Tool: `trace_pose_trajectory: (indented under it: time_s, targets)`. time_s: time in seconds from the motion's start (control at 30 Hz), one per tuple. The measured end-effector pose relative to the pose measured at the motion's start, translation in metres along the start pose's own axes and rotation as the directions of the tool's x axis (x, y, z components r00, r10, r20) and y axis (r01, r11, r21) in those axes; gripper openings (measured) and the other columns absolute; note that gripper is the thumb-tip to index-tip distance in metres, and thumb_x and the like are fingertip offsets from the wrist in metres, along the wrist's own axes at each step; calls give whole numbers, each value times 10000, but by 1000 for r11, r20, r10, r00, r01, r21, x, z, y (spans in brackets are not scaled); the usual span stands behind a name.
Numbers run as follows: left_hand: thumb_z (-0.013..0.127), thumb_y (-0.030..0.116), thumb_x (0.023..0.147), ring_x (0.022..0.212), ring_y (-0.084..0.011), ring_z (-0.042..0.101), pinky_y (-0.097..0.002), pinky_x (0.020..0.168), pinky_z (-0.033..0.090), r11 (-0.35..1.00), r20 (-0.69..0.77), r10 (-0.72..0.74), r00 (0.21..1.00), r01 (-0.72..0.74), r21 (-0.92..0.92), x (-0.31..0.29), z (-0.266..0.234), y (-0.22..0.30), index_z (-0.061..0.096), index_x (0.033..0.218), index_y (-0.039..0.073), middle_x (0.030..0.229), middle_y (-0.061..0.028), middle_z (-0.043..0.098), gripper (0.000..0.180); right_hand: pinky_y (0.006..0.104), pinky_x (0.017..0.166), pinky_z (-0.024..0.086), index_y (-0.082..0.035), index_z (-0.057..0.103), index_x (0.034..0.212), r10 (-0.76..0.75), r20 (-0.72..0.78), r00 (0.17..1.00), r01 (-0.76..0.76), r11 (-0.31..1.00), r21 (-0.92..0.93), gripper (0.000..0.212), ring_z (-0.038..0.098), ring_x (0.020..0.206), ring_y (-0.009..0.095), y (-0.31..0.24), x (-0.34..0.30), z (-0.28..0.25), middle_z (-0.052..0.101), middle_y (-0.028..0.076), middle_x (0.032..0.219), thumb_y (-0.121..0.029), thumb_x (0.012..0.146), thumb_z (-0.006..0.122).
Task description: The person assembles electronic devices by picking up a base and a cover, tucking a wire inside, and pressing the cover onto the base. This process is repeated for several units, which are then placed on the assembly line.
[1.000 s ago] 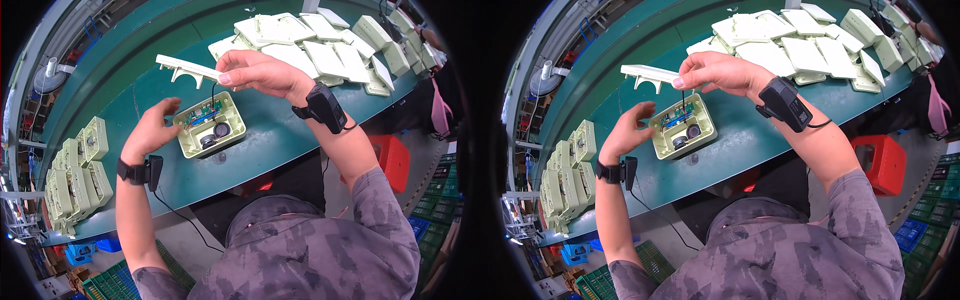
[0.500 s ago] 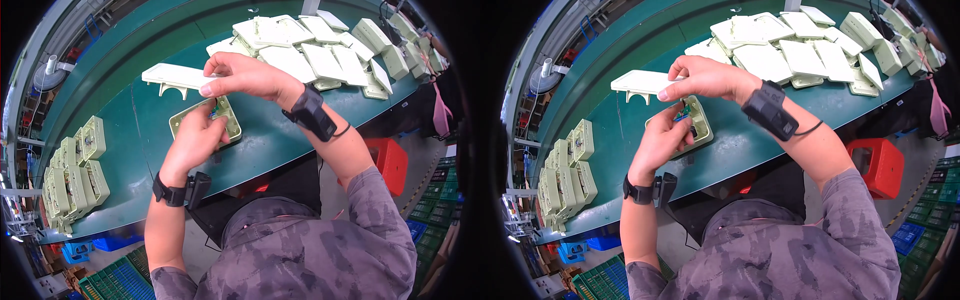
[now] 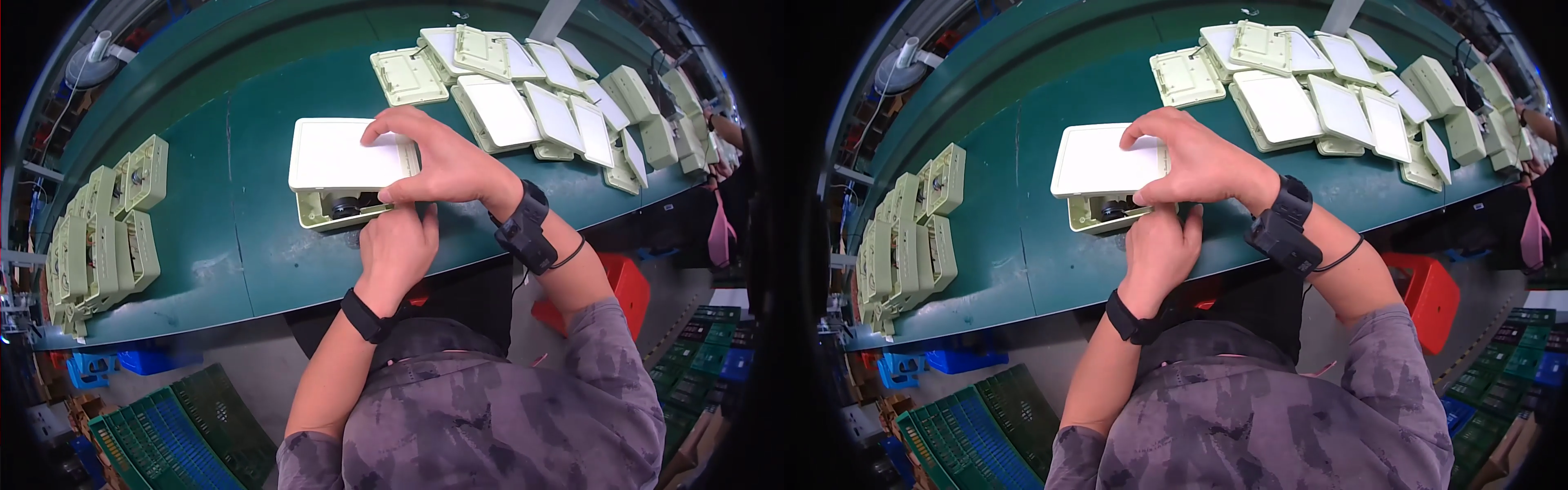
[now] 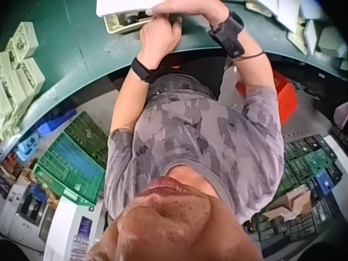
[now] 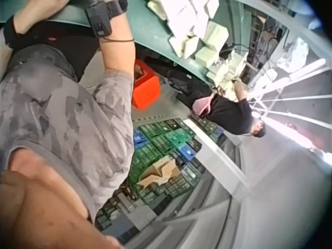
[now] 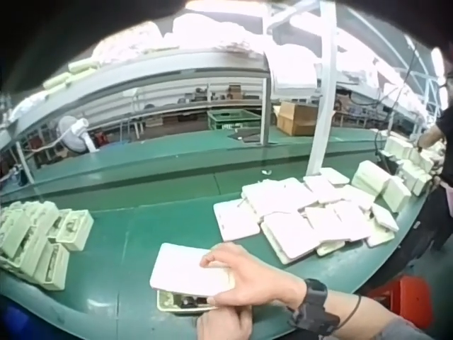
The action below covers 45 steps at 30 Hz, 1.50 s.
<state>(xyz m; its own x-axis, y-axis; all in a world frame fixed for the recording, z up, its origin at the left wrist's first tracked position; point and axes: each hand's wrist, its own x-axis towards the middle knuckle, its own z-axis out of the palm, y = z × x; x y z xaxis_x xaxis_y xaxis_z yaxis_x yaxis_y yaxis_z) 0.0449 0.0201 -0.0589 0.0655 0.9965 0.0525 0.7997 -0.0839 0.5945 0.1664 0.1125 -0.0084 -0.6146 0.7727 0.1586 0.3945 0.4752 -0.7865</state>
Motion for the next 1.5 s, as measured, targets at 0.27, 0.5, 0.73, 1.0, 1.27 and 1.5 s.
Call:
trace_pose_trajectory:
  time_s: [0.27, 0.5, 0.73, 1.0, 1.27, 1.5]
  targets:
    - [591, 274, 950, 670, -444, 667, -538, 623, 545, 996, -31, 92, 995, -93, -10, -4, -1, -8, 668, 851, -24, 718, -235, 666, 323, 439, 1139, 361, -179, 699, 1281, -47, 87, 995, 61, 983, -173, 638, 432, 1367, 393, -2, -2, 5, 466, 221, 1455, -288, 675, 864]
    - [594, 265, 948, 607, -400, 670, -498, 572, 544, 987, -22, 158, 987, -157, 17, -4, -3, -10, 677, 834, -13, 657, -207, 656, 312, 451, 1157, 340, -198, 706, 1294, -20, 138, 990, 41, 987, -154, 633, 391, 1411, 404, -2, 0, 2, 420, 247, 1511, -296, 688, 863]
    - [625, 278, 929, 630, -396, 680, -488, 603, 556, 985, 4, 175, 985, -175, 16, -6, -4, -11, 678, 823, -23, 674, -205, 667, 324, 449, 1163, 330, -202, 700, 1307, -39, 149, 988, 64, 984, -165, 629, 387, 1414, 405, 1, -1, 0, 415, 260, 1513, -273, 702, 857]
    - [645, 284, 916, 659, -399, 687, -492, 634, 563, 990, 82, 140, 987, -142, 20, -6, -10, -9, 687, 845, -34, 699, -215, 674, 329, 457, 1162, 326, -206, 697, 1313, -58, 130, 990, 78, 984, -160, 630, 393, 1406, 408, 6, -4, 2, 404, 255, 1520, -267, 707, 857]
    - [641, 290, 921, 702, -413, 689, -502, 662, 562, 989, 33, 145, 989, -144, -32, -5, -8, -14, 687, 834, -41, 747, -230, 684, 345, 454, 1160, 326, -212, 697, 1314, -25, 109, 994, 34, 996, -85, 634, 386, 1404, 407, 1, -4, 5, 409, 259, 1512, -270, 704, 859]
    - [640, 296, 921, 727, -417, 690, -507, 678, 559, 995, 137, 99, 986, -96, -31, -4, -13, -9, 689, 840, -45, 771, -234, 690, 354, 461, 1158, 328, -214, 680, 1335, -82, 121, 989, 106, 972, -210, 630, 380, 1406, 419, 5, -5, 6, 413, 275, 1504, -274, 730, 846]
